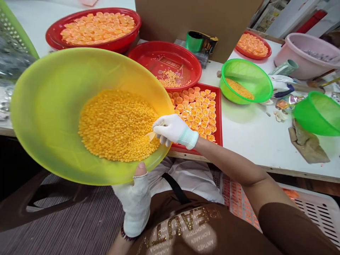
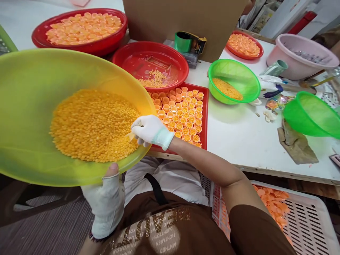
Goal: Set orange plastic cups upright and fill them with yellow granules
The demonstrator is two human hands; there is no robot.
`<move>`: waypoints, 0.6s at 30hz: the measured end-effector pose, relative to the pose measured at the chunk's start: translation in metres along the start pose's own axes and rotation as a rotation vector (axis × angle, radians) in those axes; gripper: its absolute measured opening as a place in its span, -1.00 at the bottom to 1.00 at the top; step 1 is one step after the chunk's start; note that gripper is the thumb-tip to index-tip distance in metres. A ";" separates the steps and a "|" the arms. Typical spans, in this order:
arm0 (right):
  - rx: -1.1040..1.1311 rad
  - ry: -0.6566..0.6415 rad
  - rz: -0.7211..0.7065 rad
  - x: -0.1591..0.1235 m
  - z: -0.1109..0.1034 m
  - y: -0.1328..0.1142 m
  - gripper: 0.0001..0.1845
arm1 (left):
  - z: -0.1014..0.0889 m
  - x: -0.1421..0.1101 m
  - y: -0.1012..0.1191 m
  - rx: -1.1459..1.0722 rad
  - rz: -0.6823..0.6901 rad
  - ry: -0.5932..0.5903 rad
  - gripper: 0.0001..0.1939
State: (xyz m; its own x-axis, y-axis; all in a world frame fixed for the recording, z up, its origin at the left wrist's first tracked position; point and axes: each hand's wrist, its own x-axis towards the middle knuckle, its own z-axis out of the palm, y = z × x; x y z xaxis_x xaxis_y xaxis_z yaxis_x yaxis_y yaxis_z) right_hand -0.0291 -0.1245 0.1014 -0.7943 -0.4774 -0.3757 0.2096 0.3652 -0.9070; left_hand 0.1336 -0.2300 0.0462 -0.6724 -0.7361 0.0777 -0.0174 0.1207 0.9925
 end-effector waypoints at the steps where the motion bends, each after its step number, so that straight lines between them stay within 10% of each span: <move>1: 0.068 -0.003 0.030 -0.001 -0.001 -0.001 -0.94 | 0.000 0.000 0.001 -0.022 -0.003 0.016 -0.33; 11: 0.480 -0.008 0.073 -0.026 -0.052 0.016 -0.90 | -0.002 0.007 0.011 -0.113 -0.004 -0.011 -0.32; 18: 0.130 0.297 -0.008 -0.062 -0.089 0.045 -0.87 | -0.003 0.012 0.017 -0.048 0.001 -0.038 -0.34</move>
State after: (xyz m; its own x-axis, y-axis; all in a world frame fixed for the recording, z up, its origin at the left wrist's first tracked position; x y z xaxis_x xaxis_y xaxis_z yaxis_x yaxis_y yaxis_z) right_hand -0.0212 -0.0070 0.1012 -0.9240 -0.2186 -0.3137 0.2583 0.2482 -0.9336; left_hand 0.1272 -0.2391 0.0644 -0.6998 -0.7103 0.0758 0.0182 0.0883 0.9959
